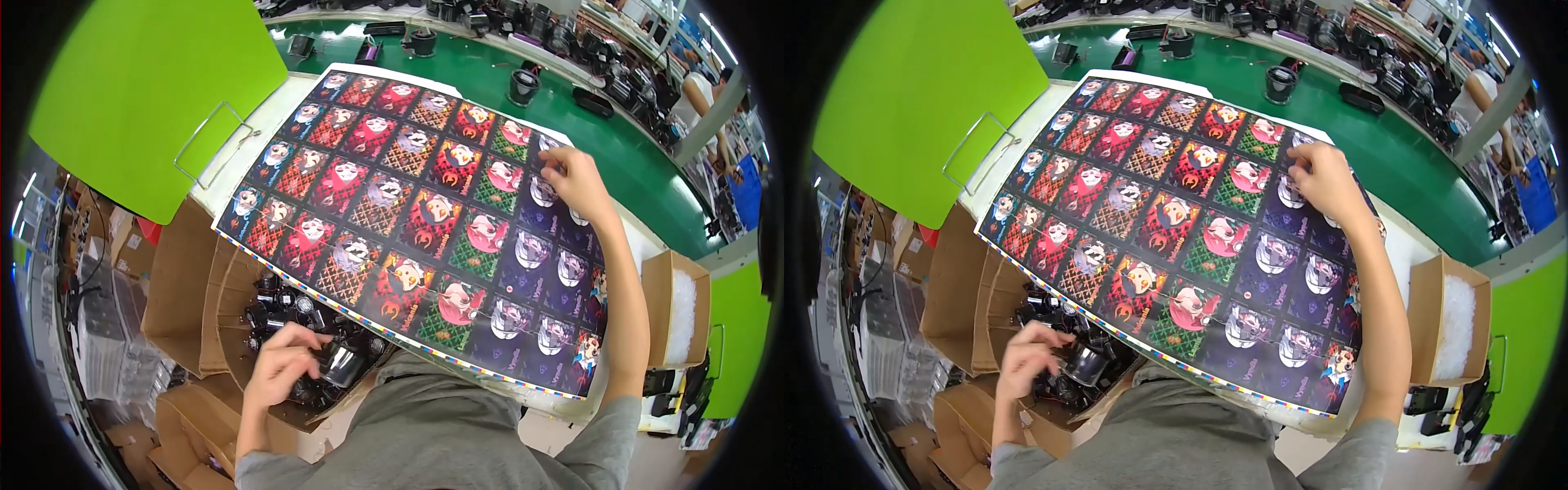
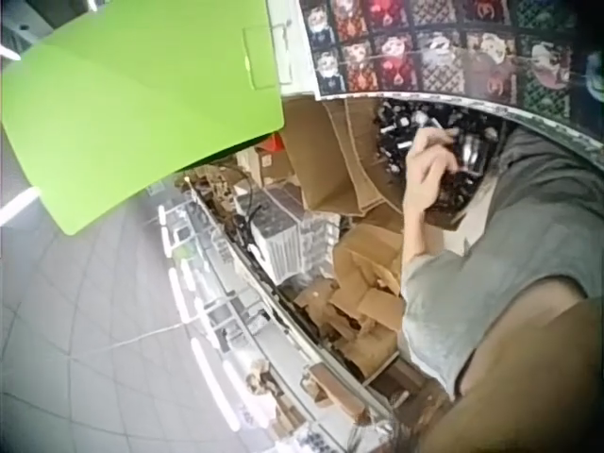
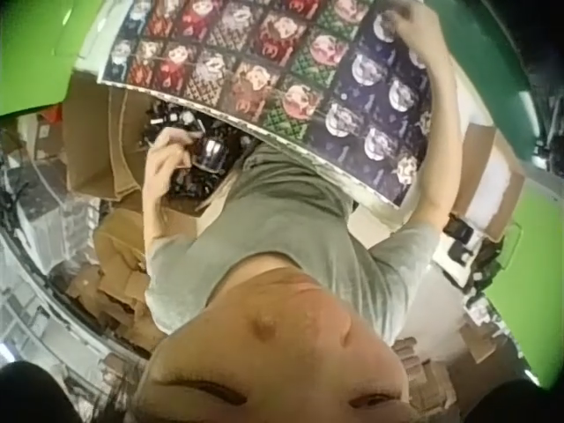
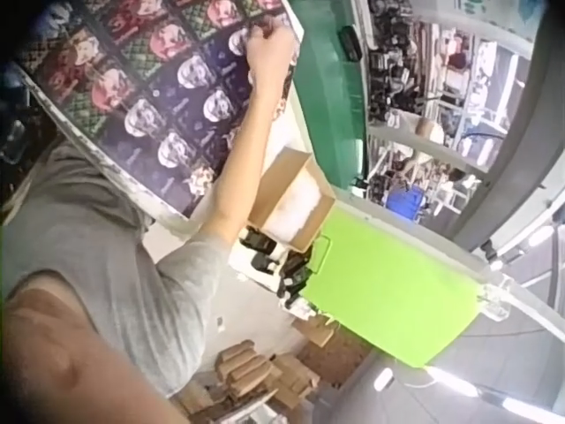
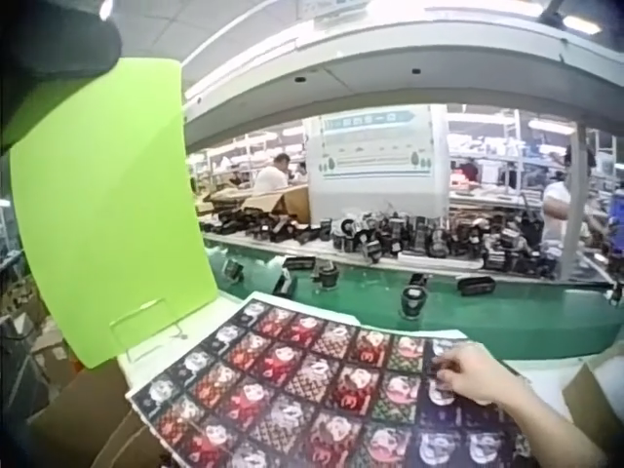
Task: The person assembles small electronic components by hand, inserting wires and connectors into plastic housings.
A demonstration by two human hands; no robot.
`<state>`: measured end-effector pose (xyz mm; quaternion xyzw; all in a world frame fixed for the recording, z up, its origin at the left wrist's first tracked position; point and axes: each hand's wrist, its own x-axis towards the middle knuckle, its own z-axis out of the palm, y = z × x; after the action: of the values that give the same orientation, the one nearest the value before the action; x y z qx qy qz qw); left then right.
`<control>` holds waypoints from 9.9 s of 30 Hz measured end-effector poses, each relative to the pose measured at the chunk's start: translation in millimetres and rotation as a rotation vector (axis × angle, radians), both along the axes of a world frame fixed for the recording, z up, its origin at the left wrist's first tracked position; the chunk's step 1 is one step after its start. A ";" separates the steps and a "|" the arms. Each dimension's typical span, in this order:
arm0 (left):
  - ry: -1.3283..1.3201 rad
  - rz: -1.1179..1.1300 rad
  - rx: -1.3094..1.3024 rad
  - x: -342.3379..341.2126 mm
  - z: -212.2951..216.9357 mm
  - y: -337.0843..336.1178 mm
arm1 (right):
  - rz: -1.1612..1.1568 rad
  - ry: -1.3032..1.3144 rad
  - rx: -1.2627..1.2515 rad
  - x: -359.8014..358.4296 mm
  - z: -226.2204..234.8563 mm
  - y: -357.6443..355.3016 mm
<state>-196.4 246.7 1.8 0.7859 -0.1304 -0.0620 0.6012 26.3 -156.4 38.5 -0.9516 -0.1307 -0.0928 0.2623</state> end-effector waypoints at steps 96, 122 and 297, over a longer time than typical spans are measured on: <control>-0.300 -0.156 -0.265 239.1 -8.5 -233.2 | -0.062 -0.296 0.610 -26.7 32.7 22.0; -0.221 -0.114 -0.375 241.9 -11.9 -221.9 | 0.080 -0.140 0.224 -29.8 23.0 26.4; -0.455 -0.024 -0.102 249.7 27.1 -202.2 | 0.193 -0.021 0.547 12.1 42.4 28.3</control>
<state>53.3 44.5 28.9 0.7467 -0.2747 0.1161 0.5945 38.4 -128.1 80.9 -0.8276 -0.1937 -0.1092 0.5153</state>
